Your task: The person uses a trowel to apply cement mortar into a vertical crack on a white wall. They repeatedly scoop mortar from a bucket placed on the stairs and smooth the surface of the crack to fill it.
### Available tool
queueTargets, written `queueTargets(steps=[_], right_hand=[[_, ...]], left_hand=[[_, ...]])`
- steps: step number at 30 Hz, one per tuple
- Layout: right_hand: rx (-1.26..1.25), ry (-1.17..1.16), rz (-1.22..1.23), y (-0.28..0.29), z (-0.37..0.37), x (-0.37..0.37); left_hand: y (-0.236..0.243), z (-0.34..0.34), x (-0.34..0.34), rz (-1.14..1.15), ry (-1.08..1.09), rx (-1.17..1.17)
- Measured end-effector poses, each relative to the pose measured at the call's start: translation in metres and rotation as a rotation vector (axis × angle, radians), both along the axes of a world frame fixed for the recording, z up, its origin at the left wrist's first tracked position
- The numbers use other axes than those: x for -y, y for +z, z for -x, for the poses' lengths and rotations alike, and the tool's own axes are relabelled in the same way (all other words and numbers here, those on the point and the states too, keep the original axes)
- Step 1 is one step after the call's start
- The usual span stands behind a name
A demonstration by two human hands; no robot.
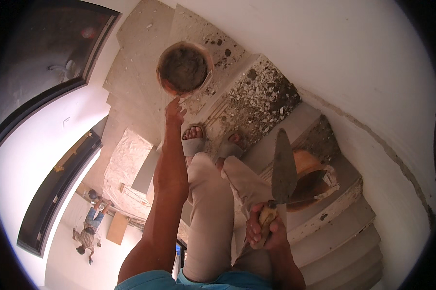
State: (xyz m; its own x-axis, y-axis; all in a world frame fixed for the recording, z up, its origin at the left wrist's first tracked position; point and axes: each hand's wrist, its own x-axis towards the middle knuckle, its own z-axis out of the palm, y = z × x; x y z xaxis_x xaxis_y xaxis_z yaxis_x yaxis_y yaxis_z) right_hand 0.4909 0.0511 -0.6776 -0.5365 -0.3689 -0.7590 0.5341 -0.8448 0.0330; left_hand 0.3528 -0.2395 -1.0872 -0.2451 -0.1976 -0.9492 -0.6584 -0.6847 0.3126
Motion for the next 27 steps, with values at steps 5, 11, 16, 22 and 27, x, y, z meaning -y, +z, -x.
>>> queueTargets(steps=[5,11,16,22,27], right_hand=[[0.025,0.012,-0.033,0.002,0.007,-0.002],[0.027,0.065,-0.086,0.009,0.018,-0.002],[-0.044,0.113,-0.064,0.001,0.007,-0.001],[-0.126,0.054,-0.022,-0.002,-0.001,0.004],[-0.119,0.018,-0.062,0.007,-0.025,0.019]], left_hand=[[-0.003,0.008,0.006,0.036,0.149,0.117],[0.019,0.050,-0.009,-0.219,0.358,-0.436],[0.084,0.098,-0.039,0.037,0.408,-0.090],[0.163,0.096,-0.032,0.053,0.164,-0.029],[0.267,0.078,-0.039,-0.010,-0.137,-0.125]])
